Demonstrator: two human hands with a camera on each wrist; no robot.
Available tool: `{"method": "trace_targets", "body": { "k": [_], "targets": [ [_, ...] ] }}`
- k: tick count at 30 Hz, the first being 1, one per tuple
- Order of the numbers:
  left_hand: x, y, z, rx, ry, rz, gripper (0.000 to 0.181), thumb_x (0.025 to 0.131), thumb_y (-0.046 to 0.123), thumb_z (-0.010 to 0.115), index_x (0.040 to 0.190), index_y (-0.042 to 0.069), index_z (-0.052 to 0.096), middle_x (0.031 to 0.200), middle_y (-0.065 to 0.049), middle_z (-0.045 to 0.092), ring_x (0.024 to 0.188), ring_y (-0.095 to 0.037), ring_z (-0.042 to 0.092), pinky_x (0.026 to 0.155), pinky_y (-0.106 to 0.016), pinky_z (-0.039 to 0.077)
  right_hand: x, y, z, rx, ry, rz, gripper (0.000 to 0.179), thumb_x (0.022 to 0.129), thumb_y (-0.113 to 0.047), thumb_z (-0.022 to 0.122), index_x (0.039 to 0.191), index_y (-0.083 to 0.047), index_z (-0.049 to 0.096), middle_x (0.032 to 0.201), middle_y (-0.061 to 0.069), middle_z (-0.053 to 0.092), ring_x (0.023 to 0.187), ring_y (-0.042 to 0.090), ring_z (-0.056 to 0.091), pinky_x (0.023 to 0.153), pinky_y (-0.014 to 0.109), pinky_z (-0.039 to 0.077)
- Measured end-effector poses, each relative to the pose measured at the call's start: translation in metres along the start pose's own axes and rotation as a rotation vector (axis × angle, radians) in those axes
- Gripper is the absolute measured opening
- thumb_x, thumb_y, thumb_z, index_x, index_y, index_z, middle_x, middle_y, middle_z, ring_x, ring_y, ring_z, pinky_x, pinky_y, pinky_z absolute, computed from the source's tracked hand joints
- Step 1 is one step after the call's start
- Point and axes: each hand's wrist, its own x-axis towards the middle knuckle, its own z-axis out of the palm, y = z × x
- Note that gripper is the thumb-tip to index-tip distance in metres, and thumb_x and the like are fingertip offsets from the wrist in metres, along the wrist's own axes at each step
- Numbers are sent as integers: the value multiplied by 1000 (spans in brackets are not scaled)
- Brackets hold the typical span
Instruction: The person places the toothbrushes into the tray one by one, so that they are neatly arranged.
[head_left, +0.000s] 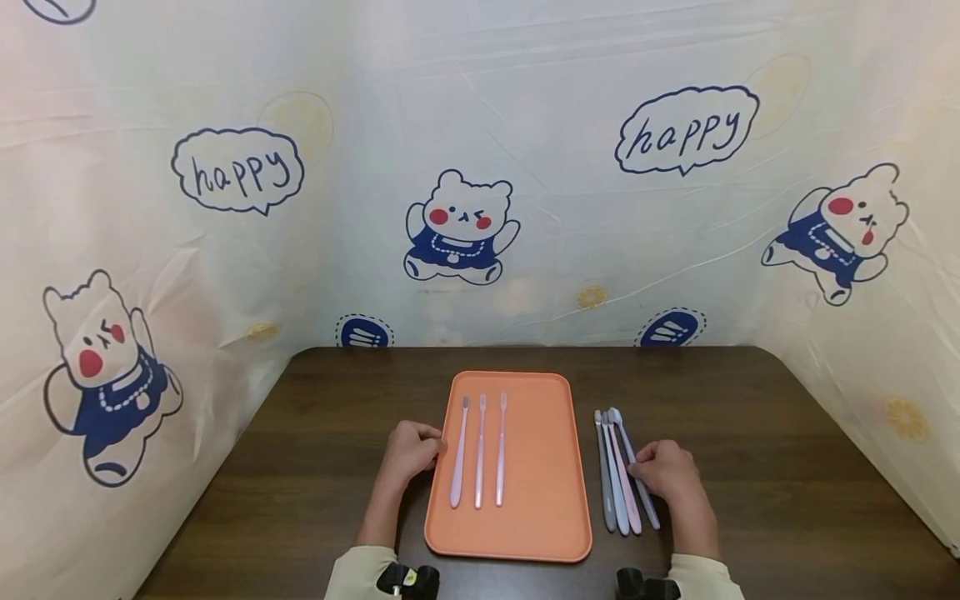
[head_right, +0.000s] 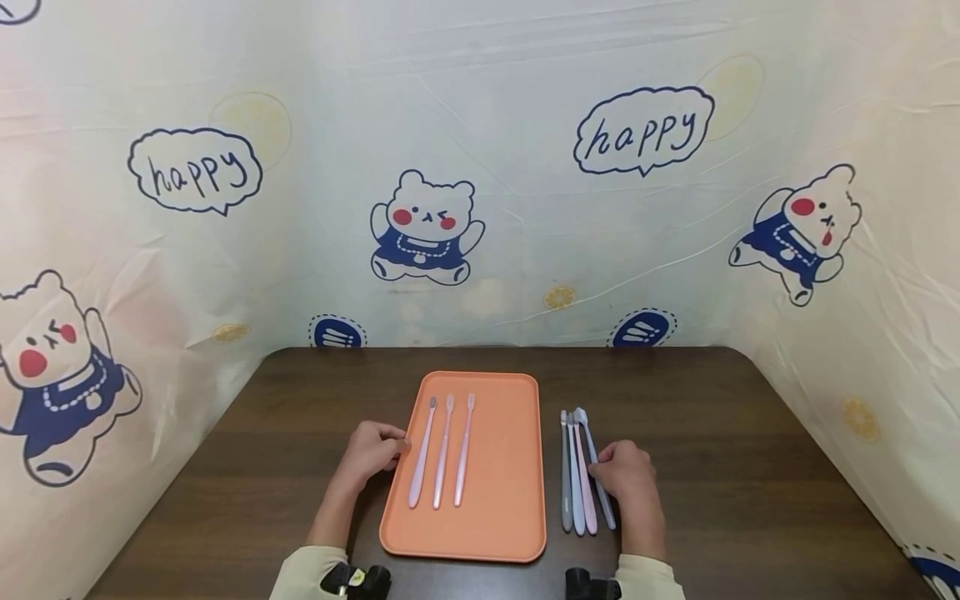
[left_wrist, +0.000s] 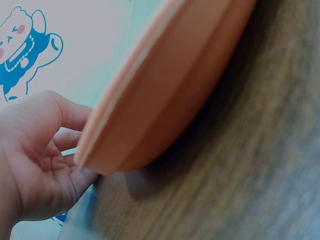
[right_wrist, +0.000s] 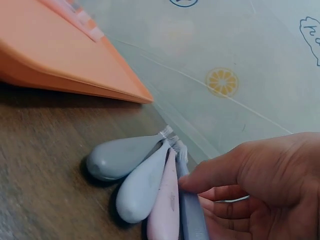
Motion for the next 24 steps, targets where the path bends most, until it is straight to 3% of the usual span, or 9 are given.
{"method": "trace_targets", "body": {
  "k": [13,24],
  "targets": [
    [-1,-1,0,-11,-10,5,20,84,5,68,99,-5,77,96,-19,75,70,-13,69,61,-30,61,-2,0,4,2,5,51,19,91,-19,69,79,-4,66,76,8,59,70,20,56,56,29,42],
    [-1,0,-1,-6,-12,0,22,84,6,68,101,-5,77,99,-20,75,71,-12,68,62,-30,61,-3,-2,-3,-12,29,10,19,88,-20,70,76,-5,66,73,6,59,70,20,56,57,28,41]
  ]
}}
